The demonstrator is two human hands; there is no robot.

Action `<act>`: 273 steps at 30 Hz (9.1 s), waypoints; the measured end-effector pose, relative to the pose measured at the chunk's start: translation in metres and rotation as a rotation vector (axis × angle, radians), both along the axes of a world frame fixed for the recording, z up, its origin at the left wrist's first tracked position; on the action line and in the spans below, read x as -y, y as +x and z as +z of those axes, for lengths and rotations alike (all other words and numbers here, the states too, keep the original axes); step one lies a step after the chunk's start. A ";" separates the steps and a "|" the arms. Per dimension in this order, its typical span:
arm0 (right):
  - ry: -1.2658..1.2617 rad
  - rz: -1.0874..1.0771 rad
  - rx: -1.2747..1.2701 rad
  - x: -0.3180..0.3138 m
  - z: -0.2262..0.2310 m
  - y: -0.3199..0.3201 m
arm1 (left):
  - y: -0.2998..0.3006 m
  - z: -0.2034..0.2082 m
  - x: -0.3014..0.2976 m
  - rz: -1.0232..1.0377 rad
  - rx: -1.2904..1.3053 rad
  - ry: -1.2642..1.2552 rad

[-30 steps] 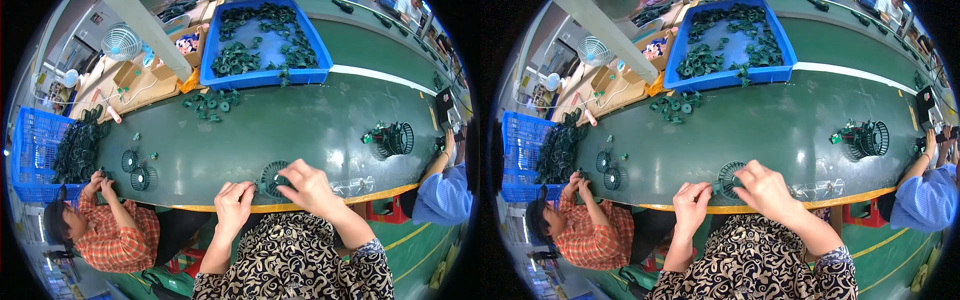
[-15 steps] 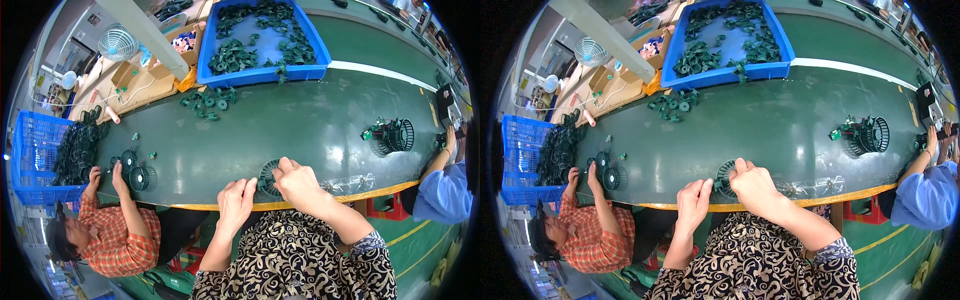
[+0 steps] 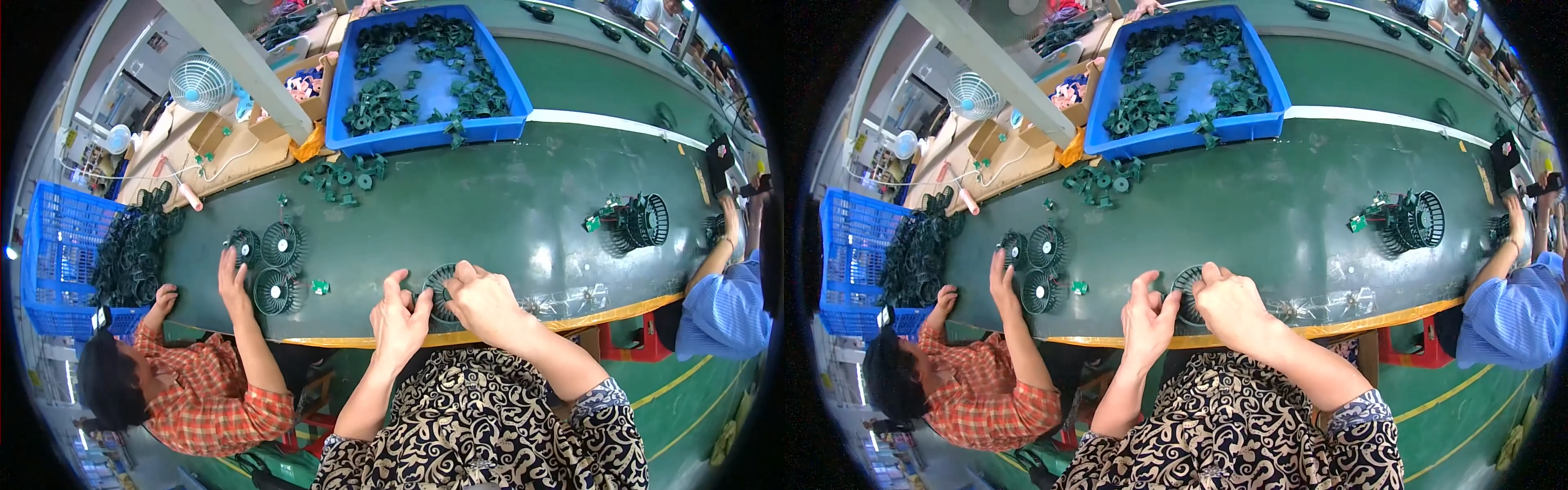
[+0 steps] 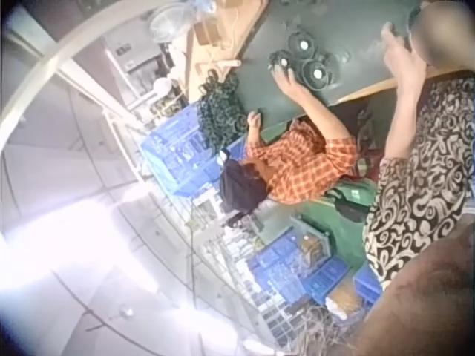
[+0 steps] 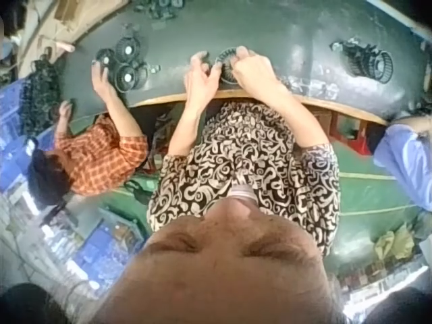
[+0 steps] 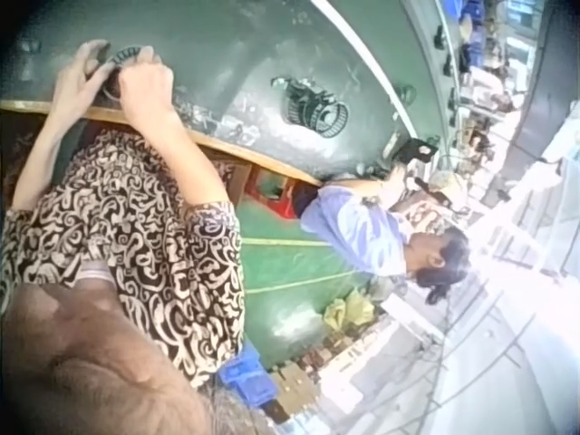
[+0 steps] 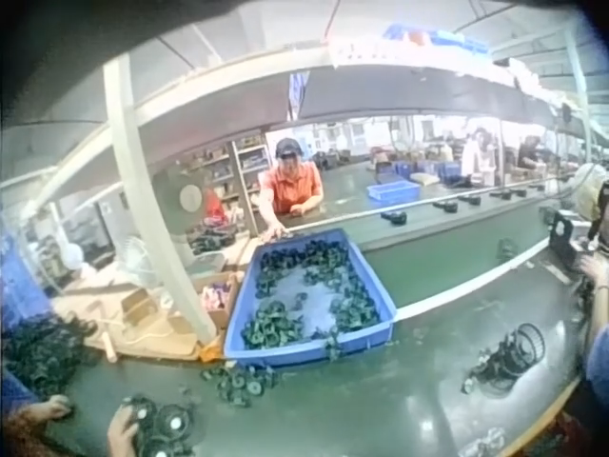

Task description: The person assembles mini fans by picking up fan grilles, attaching plastic stand components to each grille by hand, and placing the assembled units on the table.

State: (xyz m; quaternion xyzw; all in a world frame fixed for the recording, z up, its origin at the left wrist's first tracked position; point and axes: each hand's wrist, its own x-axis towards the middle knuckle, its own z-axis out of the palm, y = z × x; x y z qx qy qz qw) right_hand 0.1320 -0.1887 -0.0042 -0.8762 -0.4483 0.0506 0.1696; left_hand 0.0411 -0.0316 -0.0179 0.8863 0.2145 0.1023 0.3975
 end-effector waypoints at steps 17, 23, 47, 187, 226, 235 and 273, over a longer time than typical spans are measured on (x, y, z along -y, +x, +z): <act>0.365 -0.304 0.177 0.120 0.030 0.006 | -0.017 -0.015 -0.020 -0.042 0.257 -0.366; 0.430 -0.979 0.516 0.215 0.053 0.066 | -0.011 -0.027 -0.017 -0.058 0.265 -0.333; -0.100 -0.902 0.970 0.358 0.009 0.224 | -0.046 0.005 -0.074 0.179 0.430 0.027; 0.300 -0.070 0.149 -0.029 -0.012 0.075 | -0.031 0.020 -0.094 0.084 0.167 0.179; 0.489 -0.176 -0.065 0.026 0.010 -0.039 | -0.034 0.001 -0.036 -0.099 0.006 -0.295; 0.253 -0.144 -0.041 0.013 0.001 -0.046 | -0.036 -0.003 -0.034 -0.132 0.015 -0.204; 0.272 -0.728 0.376 0.128 0.017 0.055 | -0.009 -0.014 -0.171 0.303 0.290 0.412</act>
